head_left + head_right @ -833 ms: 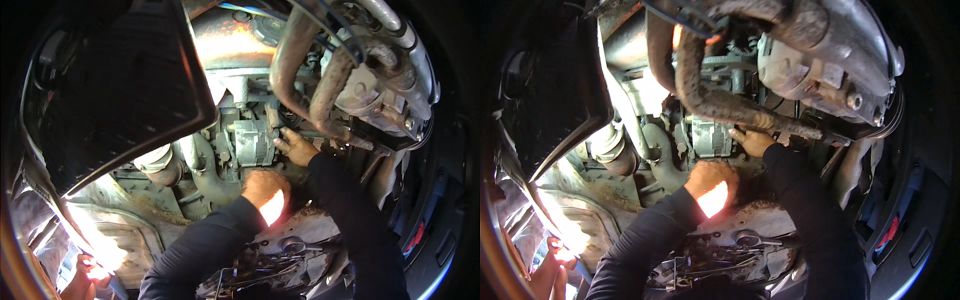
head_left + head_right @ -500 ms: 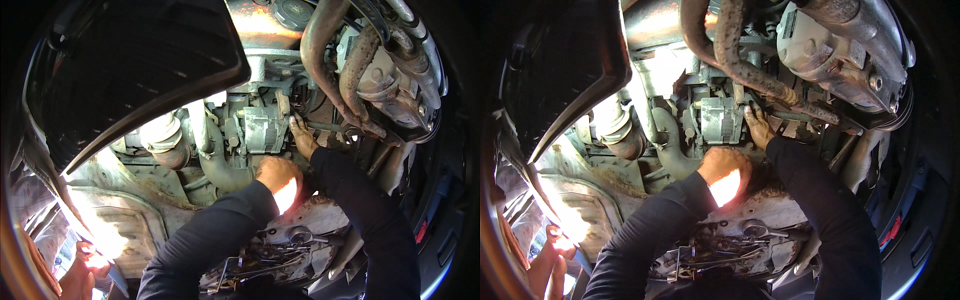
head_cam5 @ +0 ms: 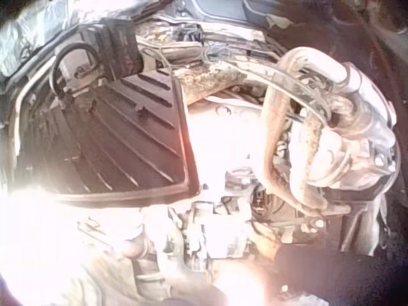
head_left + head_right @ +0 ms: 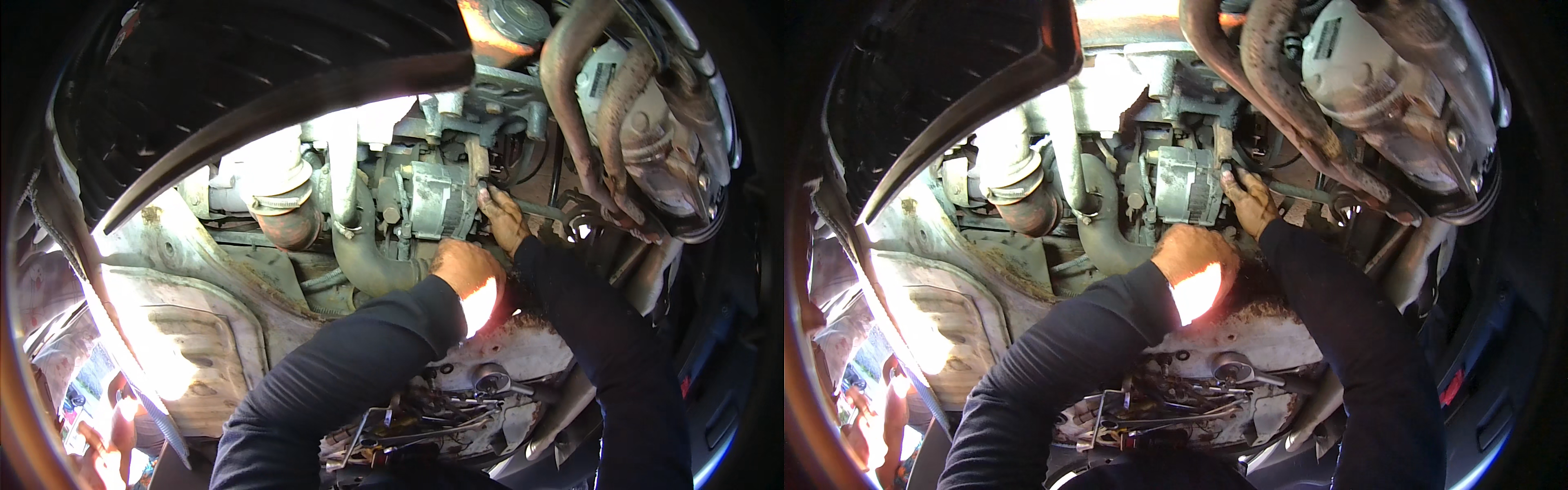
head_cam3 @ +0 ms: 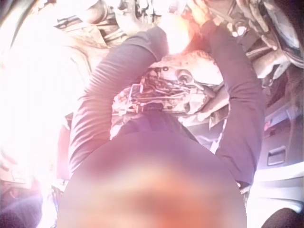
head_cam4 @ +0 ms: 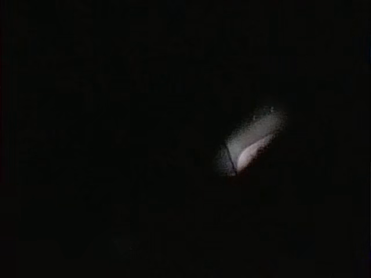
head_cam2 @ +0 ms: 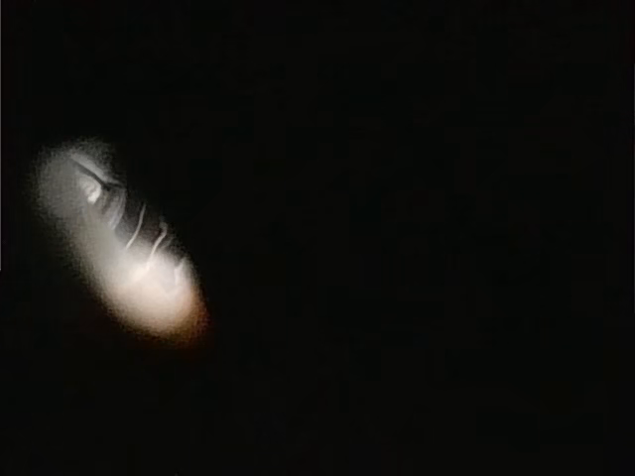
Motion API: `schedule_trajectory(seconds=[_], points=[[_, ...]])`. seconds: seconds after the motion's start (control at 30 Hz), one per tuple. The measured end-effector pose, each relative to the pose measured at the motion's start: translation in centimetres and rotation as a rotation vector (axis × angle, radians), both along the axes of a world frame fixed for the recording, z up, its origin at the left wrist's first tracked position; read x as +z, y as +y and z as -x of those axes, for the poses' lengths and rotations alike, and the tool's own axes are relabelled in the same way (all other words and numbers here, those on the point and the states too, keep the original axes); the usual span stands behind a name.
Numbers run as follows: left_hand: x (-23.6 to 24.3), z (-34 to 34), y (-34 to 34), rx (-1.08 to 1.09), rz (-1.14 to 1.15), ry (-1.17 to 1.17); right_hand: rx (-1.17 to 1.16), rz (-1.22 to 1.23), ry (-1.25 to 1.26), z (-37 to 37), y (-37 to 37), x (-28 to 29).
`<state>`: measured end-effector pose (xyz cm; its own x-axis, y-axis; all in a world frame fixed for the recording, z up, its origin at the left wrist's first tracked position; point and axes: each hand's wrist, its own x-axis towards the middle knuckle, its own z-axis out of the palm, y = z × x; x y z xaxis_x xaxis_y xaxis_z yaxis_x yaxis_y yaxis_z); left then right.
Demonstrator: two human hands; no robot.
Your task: The person works inside a car engine bay, using a wrench and other hand tools to loosen and tighten bolts on engine components. They repeatedly reach into the engine compartment, adjust tools, and manipulate parts while another person assists with lighting.
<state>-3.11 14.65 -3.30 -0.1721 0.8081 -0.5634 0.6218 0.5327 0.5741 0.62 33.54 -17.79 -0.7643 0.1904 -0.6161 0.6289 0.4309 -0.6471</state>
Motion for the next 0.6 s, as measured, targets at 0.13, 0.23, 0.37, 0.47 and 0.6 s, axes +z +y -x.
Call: schedule_trajectory(seconds=[0.13, 0.23, 0.37, 0.47, 0.6], points=[[-0.1, 0.3, -0.3, -0.019, 0.007, -0.032, -0.33, 0.281, -0.209, -0.2, 0.0, 0.8], [-0.4, 0.1, -0.5, 0.004, -0.041, -0.014, -0.153, 0.129, -0.191, 0.1, -0.4, 0.5], [-1.0, -0.5, -0.2, 0.046, -0.109, 0.045, 0.125, -0.144, -0.055, 0.5, -0.6, 0.1], [-0.9, -0.9, 0.2, 0.021, -0.101, 0.053, 0.081, -0.139, 0.017, 0.4, -0.9, -0.3], [-0.2, -0.3, 0.3, -0.024, -0.076, 0.077, 0.002, -0.108, -0.009, 0.2, -0.8, -1.1]])
